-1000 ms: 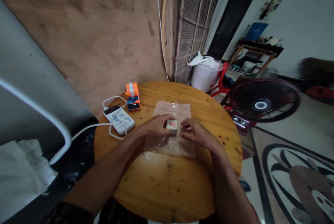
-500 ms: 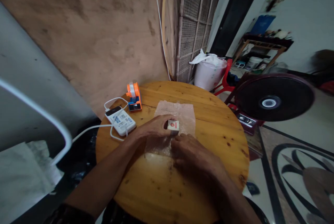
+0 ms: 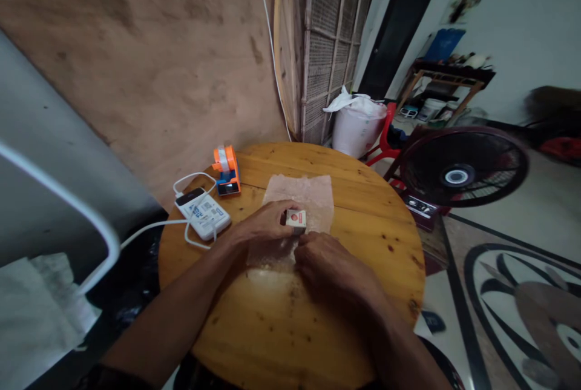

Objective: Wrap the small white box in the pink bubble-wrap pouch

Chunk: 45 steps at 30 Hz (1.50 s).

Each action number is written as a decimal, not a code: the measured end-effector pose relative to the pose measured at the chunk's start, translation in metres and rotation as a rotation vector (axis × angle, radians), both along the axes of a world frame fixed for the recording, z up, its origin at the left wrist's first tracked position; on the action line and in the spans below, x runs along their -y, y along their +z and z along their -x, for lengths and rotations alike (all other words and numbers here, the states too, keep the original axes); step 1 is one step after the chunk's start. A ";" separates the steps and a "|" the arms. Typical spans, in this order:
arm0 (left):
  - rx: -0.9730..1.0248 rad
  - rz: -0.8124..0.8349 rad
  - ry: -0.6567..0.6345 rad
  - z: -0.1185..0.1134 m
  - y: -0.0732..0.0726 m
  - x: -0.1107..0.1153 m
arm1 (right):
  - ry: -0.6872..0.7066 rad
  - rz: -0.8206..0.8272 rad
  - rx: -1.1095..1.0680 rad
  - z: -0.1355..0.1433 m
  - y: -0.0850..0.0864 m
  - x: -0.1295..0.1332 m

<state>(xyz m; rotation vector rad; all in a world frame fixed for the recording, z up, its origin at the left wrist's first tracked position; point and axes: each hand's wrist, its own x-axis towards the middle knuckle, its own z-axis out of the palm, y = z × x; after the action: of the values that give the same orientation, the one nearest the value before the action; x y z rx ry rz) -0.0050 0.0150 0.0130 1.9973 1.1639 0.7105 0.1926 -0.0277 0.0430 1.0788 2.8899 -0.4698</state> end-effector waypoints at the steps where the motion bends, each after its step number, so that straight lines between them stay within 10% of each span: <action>1: 0.000 0.006 0.004 0.000 0.000 0.000 | 0.003 -0.011 -0.013 0.000 0.001 0.001; 45: -0.085 -0.016 0.017 -0.004 0.007 0.004 | 0.088 0.027 -0.070 -0.002 0.025 0.005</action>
<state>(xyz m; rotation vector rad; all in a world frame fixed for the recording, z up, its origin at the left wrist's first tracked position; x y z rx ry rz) -0.0011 0.0113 0.0205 2.0508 1.2293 0.6513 0.1941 -0.0329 0.0679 0.9462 2.9673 -0.5515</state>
